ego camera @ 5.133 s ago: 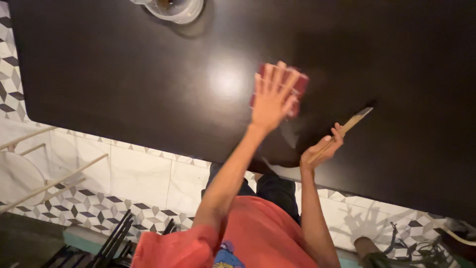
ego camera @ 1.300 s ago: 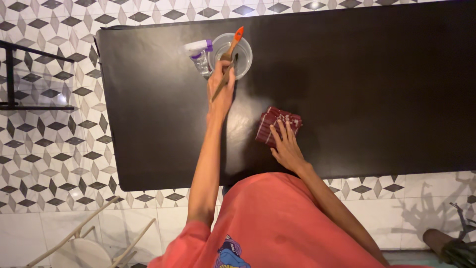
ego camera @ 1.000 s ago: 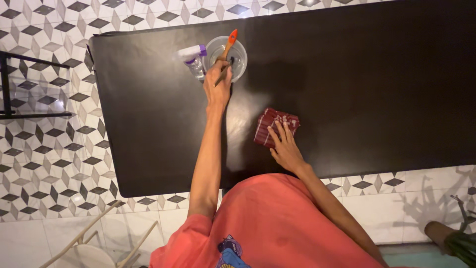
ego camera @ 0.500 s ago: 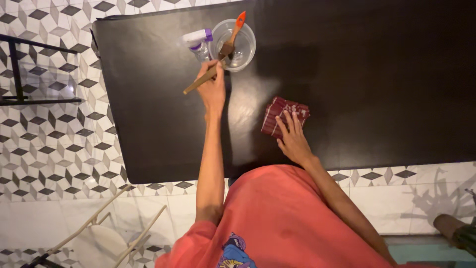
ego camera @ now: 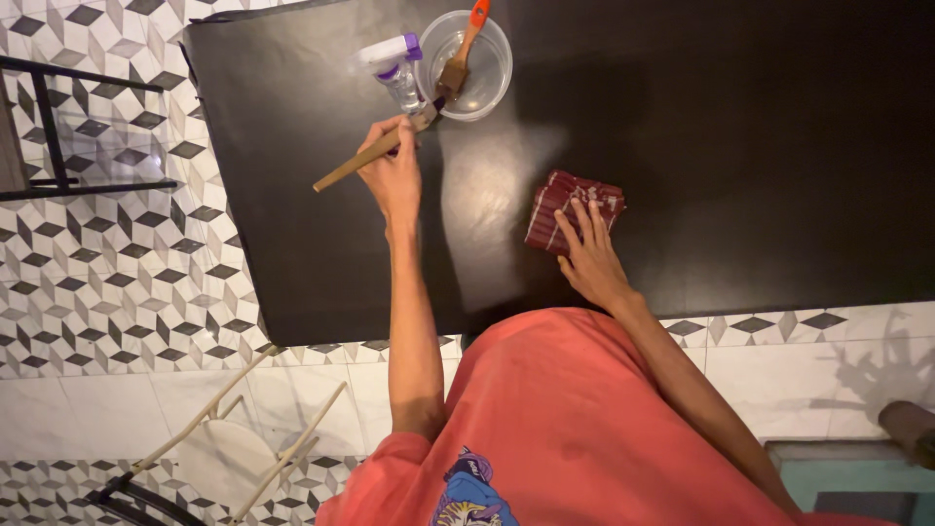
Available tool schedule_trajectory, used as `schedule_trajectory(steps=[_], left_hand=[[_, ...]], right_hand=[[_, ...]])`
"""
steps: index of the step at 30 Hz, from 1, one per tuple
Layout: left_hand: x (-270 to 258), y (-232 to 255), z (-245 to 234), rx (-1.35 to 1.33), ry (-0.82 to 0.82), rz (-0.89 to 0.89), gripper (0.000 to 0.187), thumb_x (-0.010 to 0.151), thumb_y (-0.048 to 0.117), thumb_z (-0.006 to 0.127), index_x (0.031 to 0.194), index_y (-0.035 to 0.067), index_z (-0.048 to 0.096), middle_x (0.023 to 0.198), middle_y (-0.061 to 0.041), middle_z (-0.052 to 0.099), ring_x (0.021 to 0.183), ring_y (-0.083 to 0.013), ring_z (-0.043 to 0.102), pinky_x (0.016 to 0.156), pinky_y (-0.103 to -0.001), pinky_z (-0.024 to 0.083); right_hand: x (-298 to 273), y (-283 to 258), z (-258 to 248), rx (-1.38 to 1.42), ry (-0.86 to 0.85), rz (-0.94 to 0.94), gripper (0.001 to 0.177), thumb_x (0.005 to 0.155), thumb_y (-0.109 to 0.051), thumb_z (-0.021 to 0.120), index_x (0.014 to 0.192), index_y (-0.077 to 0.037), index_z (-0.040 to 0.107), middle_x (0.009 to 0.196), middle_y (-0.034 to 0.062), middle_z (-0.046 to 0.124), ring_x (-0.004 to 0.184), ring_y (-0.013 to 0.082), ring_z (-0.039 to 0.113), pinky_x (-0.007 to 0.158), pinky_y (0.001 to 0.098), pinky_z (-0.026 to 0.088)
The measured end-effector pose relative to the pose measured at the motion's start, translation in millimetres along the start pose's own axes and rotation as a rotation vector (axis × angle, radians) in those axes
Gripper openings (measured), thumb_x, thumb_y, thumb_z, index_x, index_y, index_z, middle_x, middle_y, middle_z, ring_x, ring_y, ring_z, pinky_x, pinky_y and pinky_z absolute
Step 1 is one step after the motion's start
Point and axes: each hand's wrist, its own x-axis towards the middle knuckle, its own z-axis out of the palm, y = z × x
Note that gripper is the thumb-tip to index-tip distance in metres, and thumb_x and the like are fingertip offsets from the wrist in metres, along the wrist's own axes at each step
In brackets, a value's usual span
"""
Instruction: The person paints a dark tabletop using a brush and liquid from a bowl, occasionally wiping the surface with a cloth.
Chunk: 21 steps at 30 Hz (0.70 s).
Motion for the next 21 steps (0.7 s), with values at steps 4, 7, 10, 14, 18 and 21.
schedule_trajectory(steps=[4, 7, 10, 14, 18, 21], left_hand=[[1, 1, -1, 0.011, 0.001, -0.019, 0.016, 0.097, 0.012, 0.068, 0.095, -0.002, 0.074, 0.072, -0.002, 0.068, 0.063, -0.0068, 0.058, 0.059, -0.025, 0.047], [4, 2, -2, 0.032, 0.011, -0.038, 0.016, 0.096, 0.013, 0.068, 0.095, -0.002, 0.075, 0.070, -0.002, 0.068, 0.061, -0.0067, 0.059, 0.058, -0.025, 0.048], [4, 1, -4, 0.058, 0.011, -0.020, 0.017, 0.096, 0.013, 0.068, 0.096, -0.002, 0.075, 0.070, -0.002, 0.068, 0.061, -0.0076, 0.060, 0.059, -0.026, 0.048], [4, 2, -7, 0.108, 0.016, 0.029, 0.016, 0.096, 0.013, 0.068, 0.096, -0.001, 0.075, 0.071, -0.003, 0.070, 0.063, -0.0090, 0.062, 0.062, -0.027, 0.050], [2, 11, -7, 0.092, -0.008, -0.004, 0.016, 0.098, 0.013, 0.068, 0.101, 0.000, 0.076, 0.074, -0.005, 0.070, 0.066, -0.0108, 0.062, 0.065, -0.029, 0.051], [-8, 23, -6, 0.002, -0.117, 0.239, 0.017, 0.104, 0.011, 0.068, 0.118, 0.003, 0.074, 0.102, -0.007, 0.076, 0.091, -0.0168, 0.071, 0.080, -0.032, 0.057]], right_hand=[[0, 1, 0, -0.020, -0.017, 0.000, 0.085, 0.088, -0.016, 0.070, 0.161, -0.008, 0.026, 0.167, 0.0244, 0.016, 0.154, 0.0491, 0.013, 0.124, 0.0566, 0.022], [0, 2, 0, -0.022, -0.011, -0.003, 0.085, 0.088, -0.016, 0.070, 0.160, -0.009, 0.026, 0.167, 0.0240, 0.016, 0.154, 0.0490, 0.012, 0.125, 0.0566, 0.022], [-1, 2, 1, -0.013, -0.004, -0.007, 0.085, 0.088, -0.017, 0.070, 0.160, -0.009, 0.027, 0.166, 0.0240, 0.016, 0.154, 0.0489, 0.012, 0.125, 0.0565, 0.022], [-1, 2, 1, -0.012, -0.010, 0.005, 0.084, 0.088, -0.017, 0.070, 0.160, -0.009, 0.027, 0.166, 0.0237, 0.016, 0.154, 0.0481, 0.013, 0.125, 0.0560, 0.023], [0, 1, -1, 0.008, -0.020, 0.015, 0.083, 0.088, -0.017, 0.069, 0.160, -0.009, 0.028, 0.167, 0.0231, 0.016, 0.154, 0.0477, 0.013, 0.125, 0.0561, 0.022], [-1, 0, -2, 0.005, -0.014, 0.012, 0.082, 0.089, -0.016, 0.069, 0.160, -0.009, 0.028, 0.167, 0.0232, 0.016, 0.155, 0.0476, 0.013, 0.125, 0.0560, 0.022]])
